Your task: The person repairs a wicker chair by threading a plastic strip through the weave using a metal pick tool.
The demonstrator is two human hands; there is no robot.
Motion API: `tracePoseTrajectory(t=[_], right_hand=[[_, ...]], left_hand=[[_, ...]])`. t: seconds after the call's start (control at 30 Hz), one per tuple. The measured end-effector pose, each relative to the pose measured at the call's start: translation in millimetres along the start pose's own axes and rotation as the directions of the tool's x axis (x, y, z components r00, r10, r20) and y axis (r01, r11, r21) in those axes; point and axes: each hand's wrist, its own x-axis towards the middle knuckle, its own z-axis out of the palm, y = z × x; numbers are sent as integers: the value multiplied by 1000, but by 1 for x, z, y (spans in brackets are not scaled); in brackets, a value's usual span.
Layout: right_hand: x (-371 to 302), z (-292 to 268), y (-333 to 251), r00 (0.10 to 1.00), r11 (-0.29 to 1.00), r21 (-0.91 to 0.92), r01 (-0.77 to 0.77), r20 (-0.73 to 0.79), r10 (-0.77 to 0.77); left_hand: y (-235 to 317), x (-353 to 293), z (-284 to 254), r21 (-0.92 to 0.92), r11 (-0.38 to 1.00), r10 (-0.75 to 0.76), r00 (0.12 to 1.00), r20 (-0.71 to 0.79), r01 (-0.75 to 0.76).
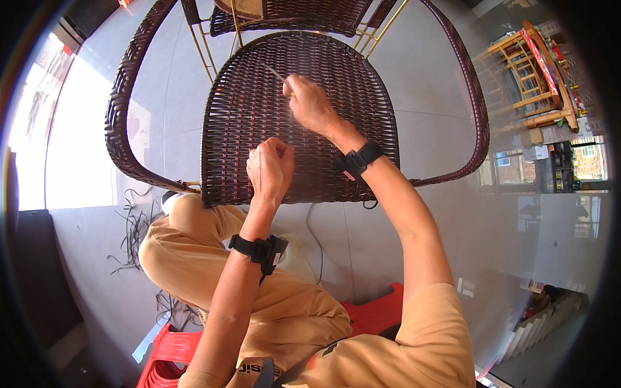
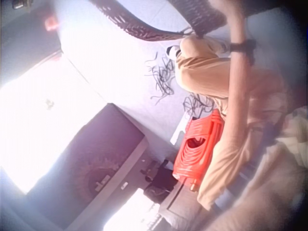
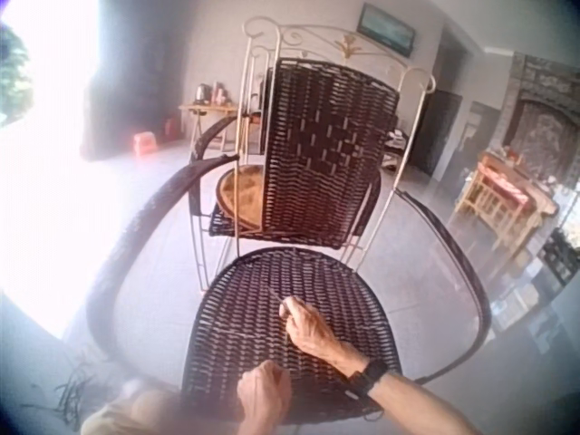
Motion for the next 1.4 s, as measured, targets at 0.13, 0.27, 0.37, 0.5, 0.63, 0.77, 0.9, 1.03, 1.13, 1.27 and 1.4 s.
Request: tracePoseTrajectory(t=[0.13, 0.27, 0.37, 0.5, 0.63, 0.77, 0.9, 1.03, 1.13, 1.27, 1.4], right_hand=[[0, -3, 16, 996, 999, 2, -44, -71, 44], [-15, -11, 10, 825, 560, 641, -524, 218, 522], [-21, -16, 9, 754, 511, 605, -611, 247, 609], [-18, -9, -2, 772, 612, 489, -622, 250, 585], [-21, -7, -9, 830, 681, 491, -543, 186, 526], [-23, -3, -16, 829, 676, 513, -530, 146, 539], [-28, 5, -12, 822, 621, 605, -497, 99, 561], [-31, 7, -7, 830, 653, 601, -460, 29, 557], [-25, 7, -14, 862, 739, 506, -445, 20, 506], [-20, 5, -14, 864, 774, 491, -399, -81, 497], [-11, 1, -4, 852, 799, 452, -398, -142, 505]], left_hand=[[1, 0, 6, 44, 999, -27, 1000, 11, 26], [-1, 0, 2, 58, 996, -76, 997, 23, 74], [0, 1, 5, 66, 996, -66, 998, 13, 65], [-3, 1, 4, 59, 996, -59, 998, -19, 60], [-5, 13, -5, -109, 972, -188, 969, 161, 207], [-13, 23, -14, -409, 862, -186, 937, 296, 300], [-13, 26, -23, -605, 703, -154, 910, 384, 374], [-14, 21, -14, -733, 613, 6, 926, 377, 295], [-18, 22, -19, -729, 653, 29, 955, 296, 206], [-18, 19, -15, -732, 656, 46, 959, 281, 184], [-10, 12, -7, -533, 830, -40, 970, 238, 165]])
